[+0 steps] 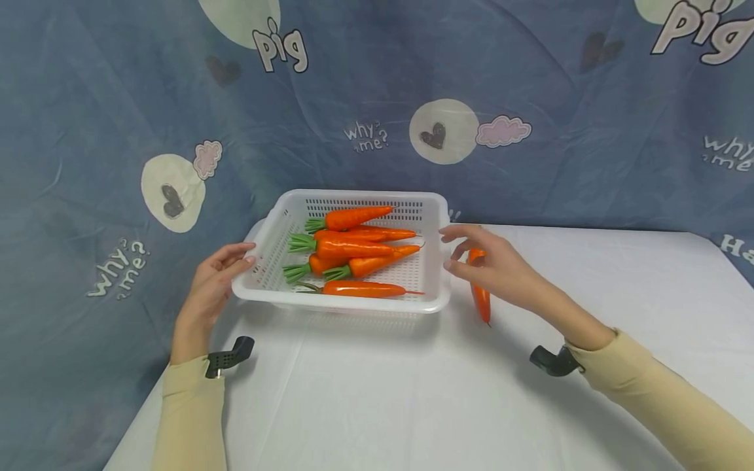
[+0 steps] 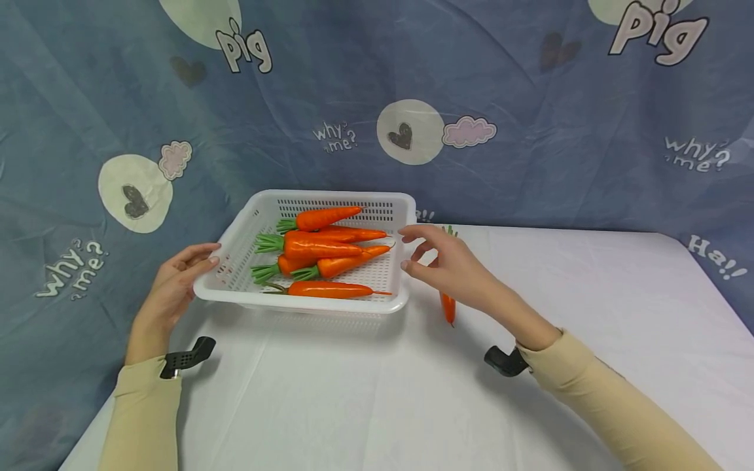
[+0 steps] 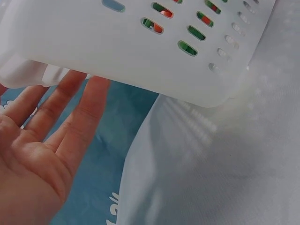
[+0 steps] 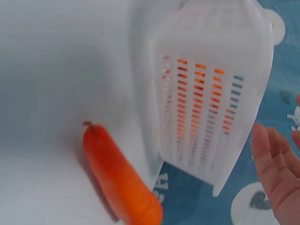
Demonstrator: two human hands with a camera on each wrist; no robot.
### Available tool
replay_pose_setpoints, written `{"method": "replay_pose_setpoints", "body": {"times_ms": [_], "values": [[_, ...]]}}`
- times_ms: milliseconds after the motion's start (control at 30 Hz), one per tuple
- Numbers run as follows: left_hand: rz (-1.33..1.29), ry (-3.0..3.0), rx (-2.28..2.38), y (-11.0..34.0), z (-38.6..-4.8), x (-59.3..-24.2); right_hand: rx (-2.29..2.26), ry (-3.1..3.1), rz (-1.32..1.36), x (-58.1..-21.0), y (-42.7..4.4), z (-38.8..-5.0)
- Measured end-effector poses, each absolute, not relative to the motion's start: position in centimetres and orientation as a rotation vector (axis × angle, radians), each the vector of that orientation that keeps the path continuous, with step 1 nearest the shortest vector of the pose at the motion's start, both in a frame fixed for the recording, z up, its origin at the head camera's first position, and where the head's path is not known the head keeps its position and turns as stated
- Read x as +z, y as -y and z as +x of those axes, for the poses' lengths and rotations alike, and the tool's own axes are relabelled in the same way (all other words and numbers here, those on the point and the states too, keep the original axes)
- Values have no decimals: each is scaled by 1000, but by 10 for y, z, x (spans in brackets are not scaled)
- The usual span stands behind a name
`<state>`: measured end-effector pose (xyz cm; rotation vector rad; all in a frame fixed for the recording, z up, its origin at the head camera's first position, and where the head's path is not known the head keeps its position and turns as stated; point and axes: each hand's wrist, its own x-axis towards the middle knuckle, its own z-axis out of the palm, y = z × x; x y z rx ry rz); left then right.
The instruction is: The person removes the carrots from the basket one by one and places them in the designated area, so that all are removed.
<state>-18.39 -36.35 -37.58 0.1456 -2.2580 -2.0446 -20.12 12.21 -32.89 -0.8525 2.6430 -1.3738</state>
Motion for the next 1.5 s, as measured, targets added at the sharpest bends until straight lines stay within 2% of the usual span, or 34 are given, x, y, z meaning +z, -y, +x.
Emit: {"method": "replay_pose_setpoints", "body": {"times_ms": [700,967,1500], "values": [[146,2239,-2065,362,-182,-376,-1327,-2514,-1175,-324,-77,-204],[135,2234,-2063,360,-182,-375,-1193,-2500,-1321,-310,-59,-216],[115,2215,-2079,363,-184,-378,-873,-2421,-1395,-277,-25,-240]]}}
